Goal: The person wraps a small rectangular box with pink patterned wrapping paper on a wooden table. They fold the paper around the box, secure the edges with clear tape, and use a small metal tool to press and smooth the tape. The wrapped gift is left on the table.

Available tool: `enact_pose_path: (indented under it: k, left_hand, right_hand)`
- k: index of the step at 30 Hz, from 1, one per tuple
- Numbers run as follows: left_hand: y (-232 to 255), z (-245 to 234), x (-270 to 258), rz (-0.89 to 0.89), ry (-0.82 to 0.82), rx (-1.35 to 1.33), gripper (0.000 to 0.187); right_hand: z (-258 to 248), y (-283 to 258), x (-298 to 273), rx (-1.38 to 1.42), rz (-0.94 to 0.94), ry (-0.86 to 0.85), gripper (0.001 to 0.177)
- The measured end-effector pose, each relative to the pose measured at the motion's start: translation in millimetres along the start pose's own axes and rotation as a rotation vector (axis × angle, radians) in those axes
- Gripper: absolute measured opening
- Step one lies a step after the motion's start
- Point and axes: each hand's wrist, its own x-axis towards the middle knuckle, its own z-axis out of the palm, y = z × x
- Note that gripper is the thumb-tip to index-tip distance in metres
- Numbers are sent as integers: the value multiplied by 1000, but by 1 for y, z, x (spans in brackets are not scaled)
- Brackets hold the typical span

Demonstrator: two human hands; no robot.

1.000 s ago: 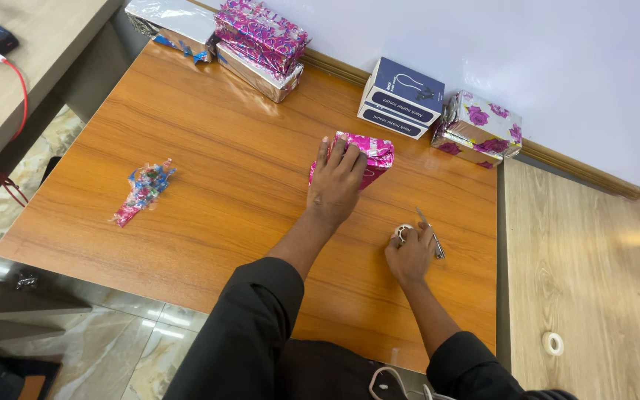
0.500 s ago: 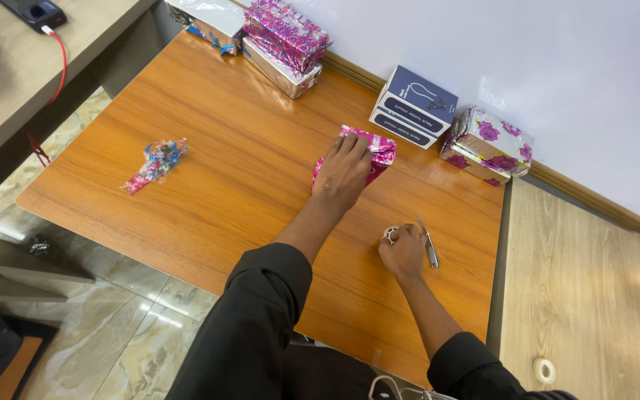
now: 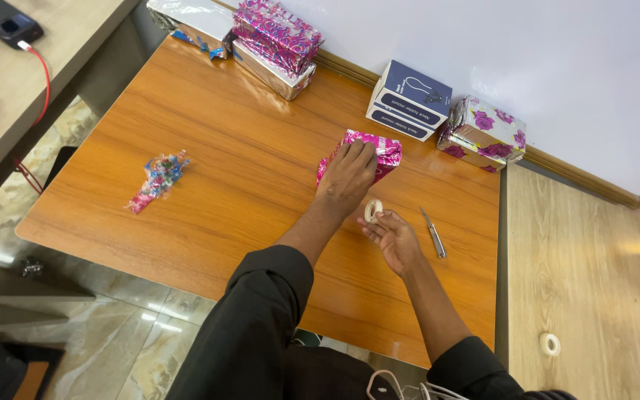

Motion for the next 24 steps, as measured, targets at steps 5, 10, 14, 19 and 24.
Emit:
enact_pose_path:
  k: [5, 10, 14, 19, 24]
  left_hand:
    - [-3, 0, 2, -34, 24, -162, 32]
    - [-3, -4, 3, -25, 98, -218, 47]
    - [-4, -4, 7, -40, -40, -151, 28]
    - [-5, -2, 7, -17, 18, -138, 25]
    - [-11, -5, 9, 11, -85, -153, 35]
  right_hand:
    - [22, -4, -16, -38, -121, -21, 22]
    - [37, -5, -23, -94, -180, 6, 27]
    - [33, -2, -14, -104, -229, -8, 26]
    - [27, 1, -5, -168, -217, 47, 30]
    - [40, -11, -8, -170, -140, 128, 34]
